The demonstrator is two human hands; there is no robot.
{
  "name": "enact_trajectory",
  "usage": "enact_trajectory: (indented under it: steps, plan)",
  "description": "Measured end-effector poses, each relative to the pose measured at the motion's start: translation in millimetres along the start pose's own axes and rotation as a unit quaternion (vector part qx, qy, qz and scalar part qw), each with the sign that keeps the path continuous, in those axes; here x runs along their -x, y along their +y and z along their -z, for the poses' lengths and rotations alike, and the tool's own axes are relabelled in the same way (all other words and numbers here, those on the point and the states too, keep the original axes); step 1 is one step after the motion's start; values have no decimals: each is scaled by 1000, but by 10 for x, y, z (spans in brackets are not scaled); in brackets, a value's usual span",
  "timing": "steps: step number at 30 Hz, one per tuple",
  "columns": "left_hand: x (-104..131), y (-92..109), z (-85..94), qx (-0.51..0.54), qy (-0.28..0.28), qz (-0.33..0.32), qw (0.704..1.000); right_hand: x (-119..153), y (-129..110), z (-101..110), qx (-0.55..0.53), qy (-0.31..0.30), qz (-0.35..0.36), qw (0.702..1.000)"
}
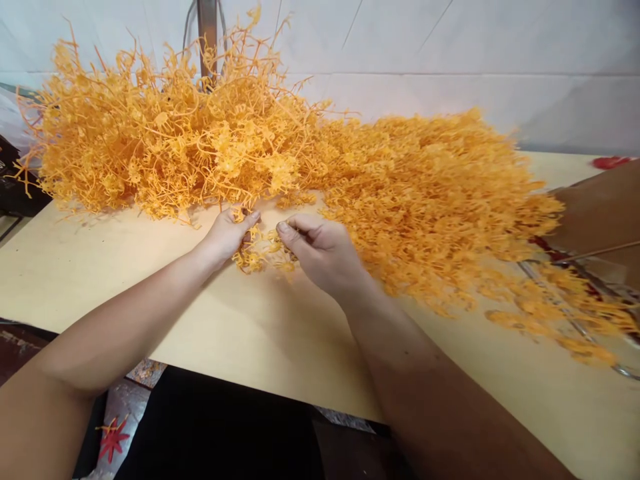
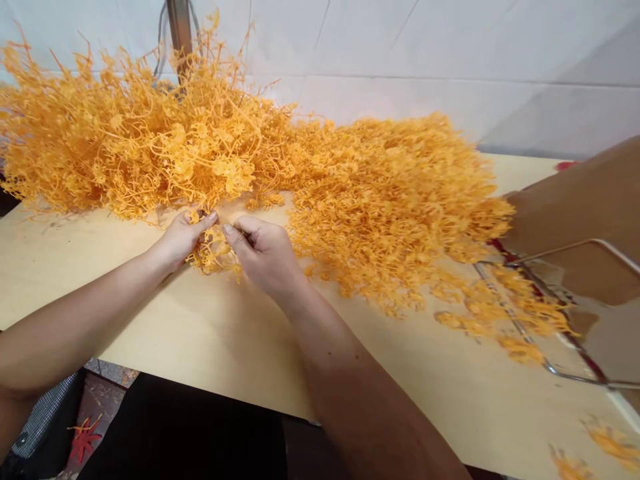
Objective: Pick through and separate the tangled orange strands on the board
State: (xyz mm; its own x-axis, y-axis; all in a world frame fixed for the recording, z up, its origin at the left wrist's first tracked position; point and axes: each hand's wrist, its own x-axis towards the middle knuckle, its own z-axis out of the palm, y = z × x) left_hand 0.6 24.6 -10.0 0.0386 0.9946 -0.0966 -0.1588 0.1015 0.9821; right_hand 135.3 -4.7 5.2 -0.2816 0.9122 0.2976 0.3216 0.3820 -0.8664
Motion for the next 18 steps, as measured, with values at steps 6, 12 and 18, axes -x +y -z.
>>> enact_trajectory:
  steps: [6, 12, 18]
  plan:
    - [-13, -32, -39, -9, 10, 7, 1000, -6, -71, 179, -124, 188, 43, 973]
    - [-11, -7, 7, -5, 42, 5, 999, -52, 10, 553, -239, 352, -26, 905]
    - [19, 17, 51, 16, -31, 3, 999, -76, 92, 97, -216, 105, -167, 956]
